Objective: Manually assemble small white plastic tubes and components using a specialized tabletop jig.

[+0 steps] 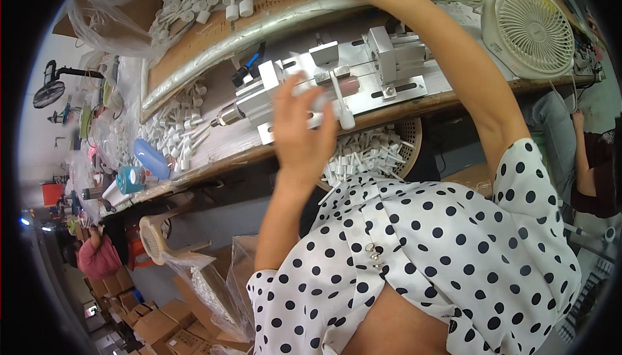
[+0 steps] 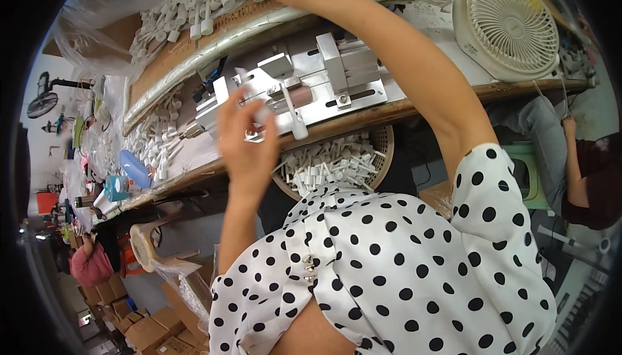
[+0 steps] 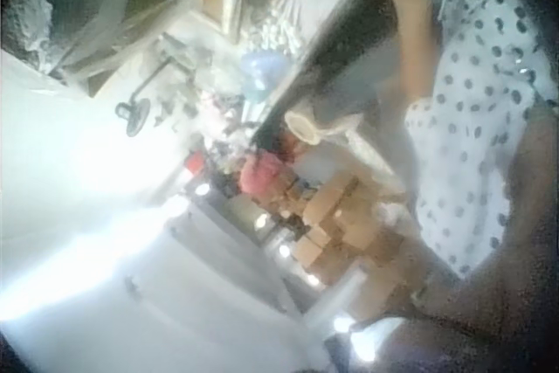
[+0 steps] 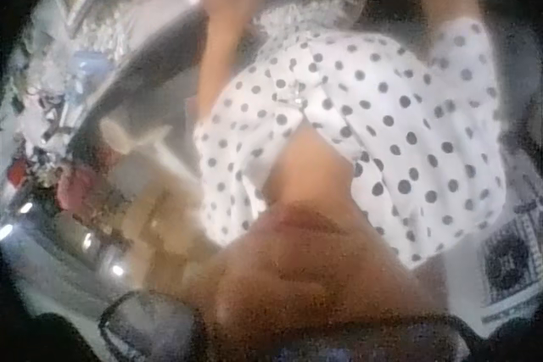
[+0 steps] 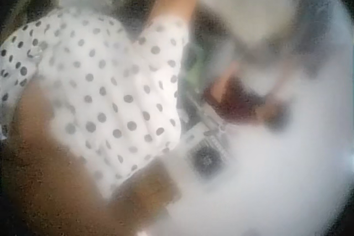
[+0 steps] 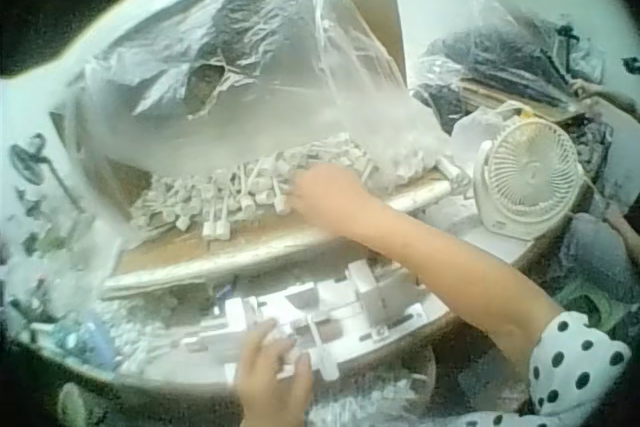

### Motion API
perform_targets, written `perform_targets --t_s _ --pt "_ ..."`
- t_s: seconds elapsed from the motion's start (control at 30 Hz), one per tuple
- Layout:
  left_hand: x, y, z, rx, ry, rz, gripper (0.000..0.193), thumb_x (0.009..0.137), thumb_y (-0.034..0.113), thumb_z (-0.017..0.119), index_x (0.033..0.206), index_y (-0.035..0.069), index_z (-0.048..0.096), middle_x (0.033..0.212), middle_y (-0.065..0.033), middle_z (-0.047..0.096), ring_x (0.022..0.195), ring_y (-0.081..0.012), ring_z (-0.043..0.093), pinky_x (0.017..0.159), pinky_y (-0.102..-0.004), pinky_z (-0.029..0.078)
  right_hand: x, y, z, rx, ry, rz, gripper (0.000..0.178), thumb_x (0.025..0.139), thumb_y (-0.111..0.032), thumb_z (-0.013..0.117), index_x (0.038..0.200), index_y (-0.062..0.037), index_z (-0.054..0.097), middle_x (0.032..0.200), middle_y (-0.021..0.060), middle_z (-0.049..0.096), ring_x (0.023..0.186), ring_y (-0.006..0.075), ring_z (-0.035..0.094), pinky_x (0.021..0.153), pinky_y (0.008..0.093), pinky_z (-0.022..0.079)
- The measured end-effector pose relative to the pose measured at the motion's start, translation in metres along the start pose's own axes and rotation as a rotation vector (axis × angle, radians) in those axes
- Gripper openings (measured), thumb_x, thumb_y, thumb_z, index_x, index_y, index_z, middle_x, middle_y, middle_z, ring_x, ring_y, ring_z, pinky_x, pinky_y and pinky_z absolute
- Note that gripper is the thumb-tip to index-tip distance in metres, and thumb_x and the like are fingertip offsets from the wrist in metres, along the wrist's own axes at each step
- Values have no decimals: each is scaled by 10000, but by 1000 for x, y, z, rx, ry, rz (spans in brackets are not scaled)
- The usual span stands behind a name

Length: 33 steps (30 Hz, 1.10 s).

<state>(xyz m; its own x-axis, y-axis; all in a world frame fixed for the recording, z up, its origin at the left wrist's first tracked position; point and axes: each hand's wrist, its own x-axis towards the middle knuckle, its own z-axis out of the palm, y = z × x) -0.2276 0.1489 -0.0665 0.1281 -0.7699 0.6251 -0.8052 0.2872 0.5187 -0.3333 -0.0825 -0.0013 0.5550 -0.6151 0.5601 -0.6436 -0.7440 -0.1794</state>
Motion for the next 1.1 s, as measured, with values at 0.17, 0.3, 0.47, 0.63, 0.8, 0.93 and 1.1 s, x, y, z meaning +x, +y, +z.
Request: perform_targets --t_s 0.17,0.3,0.47,0.63,0.8,0.93,1.1 --pt "-5 4 31 39 -131 129 198 755 -6 615 942 -51 565 1216 -255 497 937 -373 552 805 -419 468 10 9 22 -123 27 -34 236 736 -237 590 755 -15 669 719 213 627 730 364 628 703 454 498" --pt "0 4 32 79 -197 117 186 761 -26 578 937 -76 546 1204 -288 487 940 -396 545 814 -434 463 -4 3 5 35 58 -63 255 731 -241 588 699 1 663 722 217 628 750 367 626 702 448 495" --pt "8 11 31 101 -233 116 180 767 -29 551 932 -98 532 1185 -330 478 918 -418 547 805 -450 465 -47 -13 -40 382 213 3 234 734 -217 587 722 1 670 743 222 633 759 364 629 696 442 496" --pt "25 12 11 123 -354 -4 206 766 59 633 949 -15 577 1056 -239 590 855 -365 593 756 -430 483 -100 -28 -61 634 95 3 248 743 -108 701 978 -38 662 962 84 642 877 211 618 736 313 494" --pt "110 -51 -14 161 136 157 157 772 147 657 900 57 643 826 -88 636 743 -259 614 683 -364 487 -139 -45 -40 617 -25 -307 274 701 -55 715 963 -22 643 979 111 620 924 249 606 792 328 486" --pt "168 -102 -4 582 124 304 216 764 171 632 942 49 649 861 -156 649 737 -332 608 717 -419 480 -144 -53 -12 414 -60 -520 158 694 -95 662 829 -23 621 822 80 560 827 259 572 736 366 469" --pt "176 -108 -5 588 -162 20 224 743 124 610 950 50 654 906 -193 652 837 -373 612 774 -433 472 -134 -59 1 328 -48 -560 79 673 -93 623 708 -43 573 756 69 518 759 242 543 731 353 449"
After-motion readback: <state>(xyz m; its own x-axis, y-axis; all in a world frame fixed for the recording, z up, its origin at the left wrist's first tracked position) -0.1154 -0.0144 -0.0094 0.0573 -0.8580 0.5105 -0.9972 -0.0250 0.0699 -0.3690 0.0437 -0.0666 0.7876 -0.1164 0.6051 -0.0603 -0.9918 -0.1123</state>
